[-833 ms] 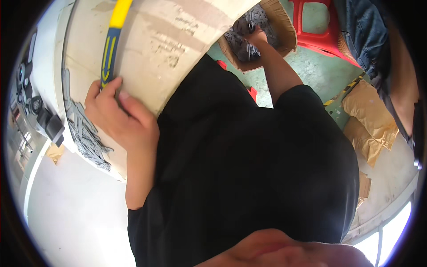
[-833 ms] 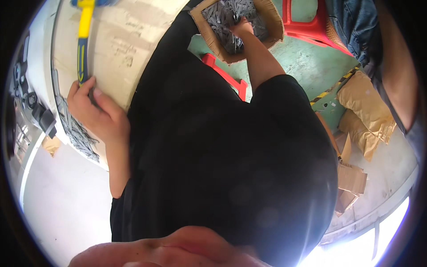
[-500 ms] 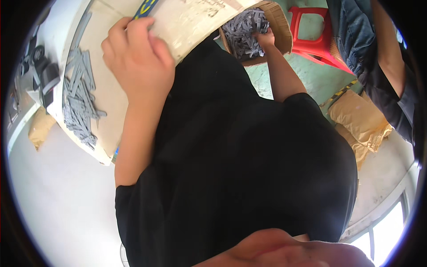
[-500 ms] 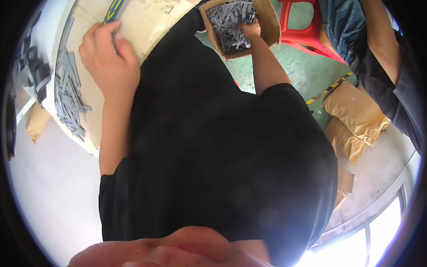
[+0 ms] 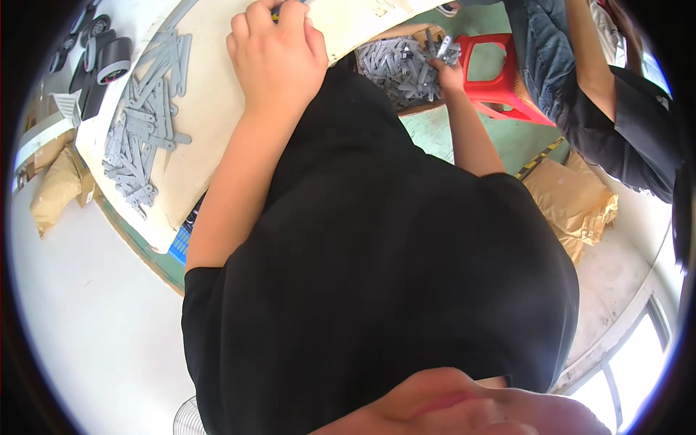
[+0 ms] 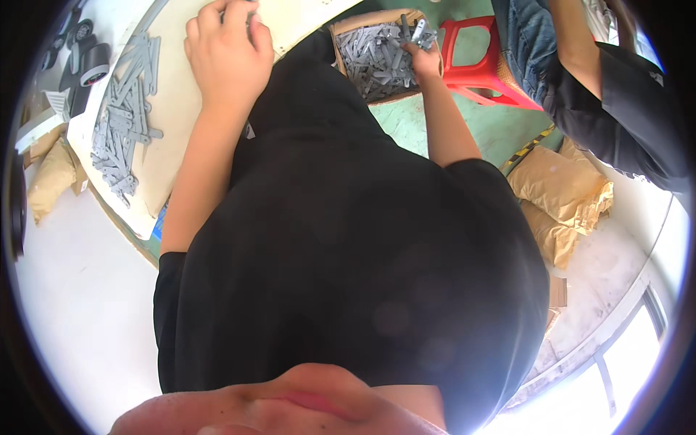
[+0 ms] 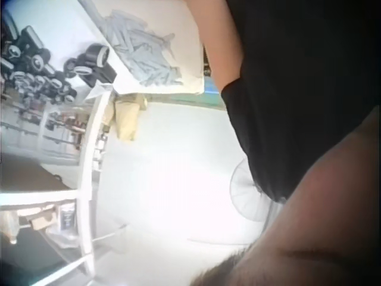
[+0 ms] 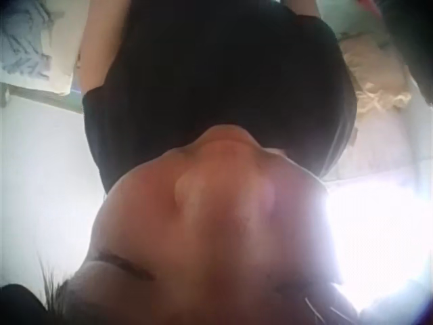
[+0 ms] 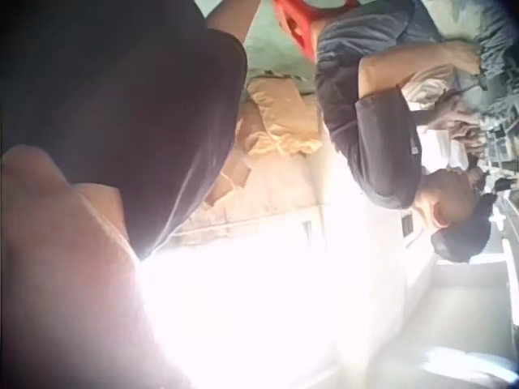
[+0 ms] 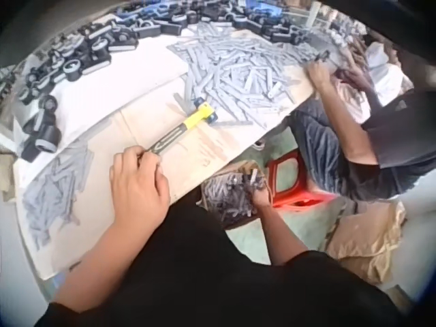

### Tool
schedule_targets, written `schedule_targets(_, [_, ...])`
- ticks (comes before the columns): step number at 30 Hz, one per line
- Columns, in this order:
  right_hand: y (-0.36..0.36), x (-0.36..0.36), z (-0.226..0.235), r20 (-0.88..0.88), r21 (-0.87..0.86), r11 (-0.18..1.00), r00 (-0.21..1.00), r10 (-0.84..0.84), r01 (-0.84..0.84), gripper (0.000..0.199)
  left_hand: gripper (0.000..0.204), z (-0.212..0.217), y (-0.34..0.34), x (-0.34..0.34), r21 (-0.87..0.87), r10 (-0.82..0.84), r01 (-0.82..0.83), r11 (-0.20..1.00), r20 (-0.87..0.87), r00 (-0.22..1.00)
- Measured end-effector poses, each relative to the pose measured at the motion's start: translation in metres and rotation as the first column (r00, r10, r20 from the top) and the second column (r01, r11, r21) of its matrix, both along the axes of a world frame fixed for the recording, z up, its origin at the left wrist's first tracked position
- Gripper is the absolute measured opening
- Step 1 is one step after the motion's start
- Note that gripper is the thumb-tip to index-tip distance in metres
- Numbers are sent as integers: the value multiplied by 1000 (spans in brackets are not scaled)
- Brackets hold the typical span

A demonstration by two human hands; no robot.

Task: Assembling electronic or mechanical components by hammering parts into place using a small mallet.

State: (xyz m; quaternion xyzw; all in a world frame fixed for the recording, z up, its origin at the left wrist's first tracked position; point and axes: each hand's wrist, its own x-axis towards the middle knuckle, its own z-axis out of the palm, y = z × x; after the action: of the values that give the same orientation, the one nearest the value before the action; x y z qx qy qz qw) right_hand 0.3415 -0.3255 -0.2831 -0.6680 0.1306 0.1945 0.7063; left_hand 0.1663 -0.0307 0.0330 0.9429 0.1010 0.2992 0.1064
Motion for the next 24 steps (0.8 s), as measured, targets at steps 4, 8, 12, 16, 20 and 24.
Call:
schedule_targets(4, [-18, -13, 111, 3, 77, 997, 1000, 1, -2, 30, 26, -1, 5, -9, -63, 5, -6, 998, -8, 1000])
schedule_targets(8, [-25, -25, 212, 42, 122, 987, 994, 100, -105, 26, 22, -32, 21, -8, 53, 47, -54, 997, 130, 990])
schedule_targets(12, [-36, -25, 296, 167, -64, 983, 969, 180, -172, 36, 25, -32, 27, -26, -60, 41, -36, 998, 91, 995])
schedule_targets(16, [6, -31, 384, 371, 34, 966, 901, 225, -256, 55, 29, -20, 43, -71, -248, 25, 28, 968, 206, 978])
schedule_targets(20, [69, -22, 446, 456, -123, 923, 805, 380, -365, 48, 32, -2, 62, -117, -216, 72, 0, 976, 325, 943])
schedule_targets(24, [166, -5, 453, 512, -233, 797, 626, 588, -558, 35, 40, -39, 66, -144, -585, 164, 297, 755, 607, 778])
